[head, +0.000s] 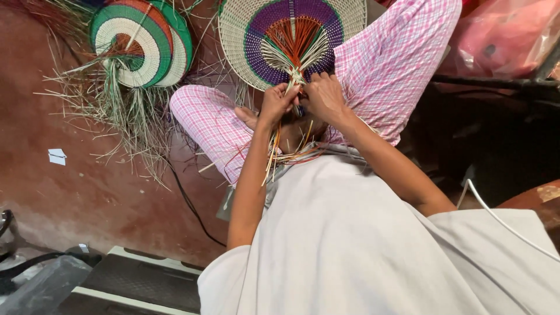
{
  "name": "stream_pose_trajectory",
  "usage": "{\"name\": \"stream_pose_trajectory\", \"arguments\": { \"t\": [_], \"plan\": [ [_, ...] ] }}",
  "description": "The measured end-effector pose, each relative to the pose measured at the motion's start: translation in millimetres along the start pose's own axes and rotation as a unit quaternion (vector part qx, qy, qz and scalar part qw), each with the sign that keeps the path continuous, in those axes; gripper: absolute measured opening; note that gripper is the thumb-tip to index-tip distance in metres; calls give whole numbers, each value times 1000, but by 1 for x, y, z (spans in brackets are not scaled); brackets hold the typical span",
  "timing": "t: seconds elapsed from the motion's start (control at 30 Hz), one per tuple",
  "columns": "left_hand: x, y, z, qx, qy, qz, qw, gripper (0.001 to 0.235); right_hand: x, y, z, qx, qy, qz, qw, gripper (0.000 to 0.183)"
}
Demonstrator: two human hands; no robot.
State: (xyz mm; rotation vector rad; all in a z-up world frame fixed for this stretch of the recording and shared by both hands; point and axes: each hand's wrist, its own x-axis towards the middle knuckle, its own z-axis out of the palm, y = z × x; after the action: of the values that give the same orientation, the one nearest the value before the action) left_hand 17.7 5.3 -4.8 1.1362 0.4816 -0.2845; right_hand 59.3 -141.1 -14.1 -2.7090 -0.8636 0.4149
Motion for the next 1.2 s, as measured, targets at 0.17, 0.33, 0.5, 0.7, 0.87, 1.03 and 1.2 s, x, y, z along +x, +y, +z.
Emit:
{"name": "stream_pose_trajectory", "arguments": {
  "t": [0.17,0.33,0.5,0.7,0.87,1.03,1.2],
  "plan": [
    [3,-10,-1,20,4,9,1000,20,4,19,9,-2,-31,10,999,13],
    [10,-26,-11,37,0,38,999,17,13,-4,-51,215,-170,87,958,22],
    [8,-22,-16,283,41,111,952,10,41,0,-16,461,-116,184,860,14],
    [17,-21,-9,287,77,93,950,18,36,-36,-85,679,-146,225,684,22],
    [11,-6,-6,244,54,11,968,21,29,-56,-177,803,-168,110,562,31],
    [4,18,7,154,59,-113,980,12,44,-35,-150,681,-145,82,713,38],
    [2,-2,5,122,96,1,988,15,54,31,49,212,-54,115,969,13]
  ]
}}
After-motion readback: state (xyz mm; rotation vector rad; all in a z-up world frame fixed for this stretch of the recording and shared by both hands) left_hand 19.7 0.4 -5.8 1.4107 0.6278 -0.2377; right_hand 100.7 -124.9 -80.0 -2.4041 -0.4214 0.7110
